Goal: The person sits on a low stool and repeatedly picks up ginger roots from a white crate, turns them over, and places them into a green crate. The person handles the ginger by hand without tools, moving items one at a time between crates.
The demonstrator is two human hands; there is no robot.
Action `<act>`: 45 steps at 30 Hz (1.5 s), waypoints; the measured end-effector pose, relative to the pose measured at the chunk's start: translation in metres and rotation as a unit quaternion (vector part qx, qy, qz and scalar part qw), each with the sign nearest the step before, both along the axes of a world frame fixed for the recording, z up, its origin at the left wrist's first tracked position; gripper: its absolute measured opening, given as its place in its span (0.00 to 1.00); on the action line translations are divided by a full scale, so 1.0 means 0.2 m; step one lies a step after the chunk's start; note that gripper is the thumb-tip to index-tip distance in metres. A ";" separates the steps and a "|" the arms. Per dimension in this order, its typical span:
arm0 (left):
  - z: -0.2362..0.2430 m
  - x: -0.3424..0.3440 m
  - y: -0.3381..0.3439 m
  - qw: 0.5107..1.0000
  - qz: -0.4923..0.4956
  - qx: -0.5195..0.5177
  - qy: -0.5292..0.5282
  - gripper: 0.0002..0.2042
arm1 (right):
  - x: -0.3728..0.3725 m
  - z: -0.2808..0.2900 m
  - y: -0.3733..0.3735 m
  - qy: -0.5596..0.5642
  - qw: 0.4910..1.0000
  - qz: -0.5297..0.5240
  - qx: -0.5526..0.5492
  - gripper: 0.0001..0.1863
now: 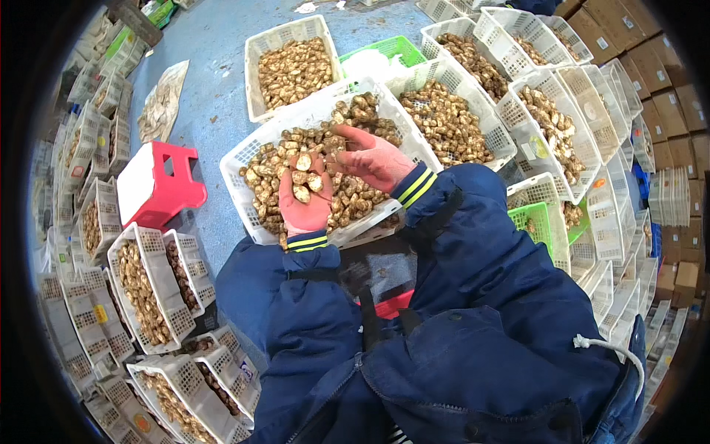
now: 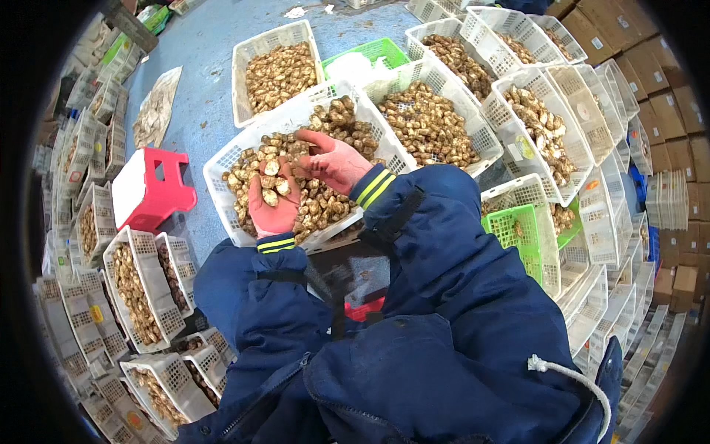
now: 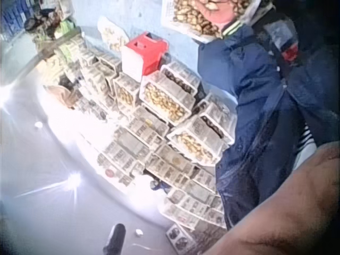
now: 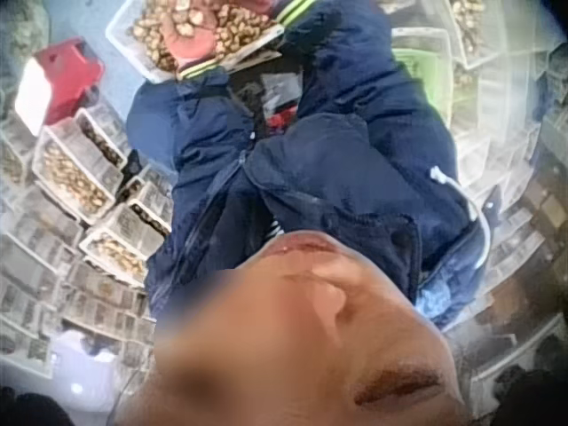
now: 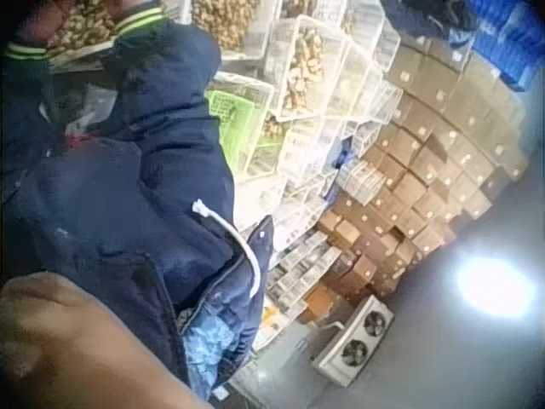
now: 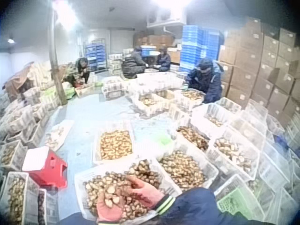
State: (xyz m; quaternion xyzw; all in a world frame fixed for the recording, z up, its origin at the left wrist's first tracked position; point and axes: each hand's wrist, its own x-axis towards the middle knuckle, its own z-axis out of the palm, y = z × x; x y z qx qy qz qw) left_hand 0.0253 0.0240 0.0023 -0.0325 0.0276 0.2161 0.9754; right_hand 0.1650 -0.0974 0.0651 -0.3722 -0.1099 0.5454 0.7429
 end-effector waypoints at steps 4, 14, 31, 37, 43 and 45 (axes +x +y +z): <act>0.00 0.00 0.00 0.996 0.031 -0.019 0.078 0.16 | 0.01 0.03 -0.01 -0.006 0.997 0.035 0.067 0.37; -0.02 -0.01 0.00 0.998 0.007 -0.038 0.059 0.16 | 0.05 0.04 -0.01 -0.017 0.999 0.008 0.038 0.31; -0.02 -0.02 -0.06 0.947 -0.008 0.245 0.206 0.18 | 0.14 -0.01 -0.05 -0.064 0.997 -0.043 0.002 0.36; -0.03 -0.01 -0.05 0.963 -0.022 0.214 0.163 0.18 | 0.15 -0.01 -0.07 -0.064 0.997 -0.007 0.036 0.36; -0.06 -0.01 -0.03 0.987 -0.026 0.122 0.104 0.17 | 0.15 -0.04 -0.08 -0.026 0.997 0.013 0.073 0.34; -0.06 -0.01 -0.03 0.990 -0.028 0.106 0.090 0.17 | 0.17 -0.05 -0.09 -0.029 0.999 -0.027 0.037 0.32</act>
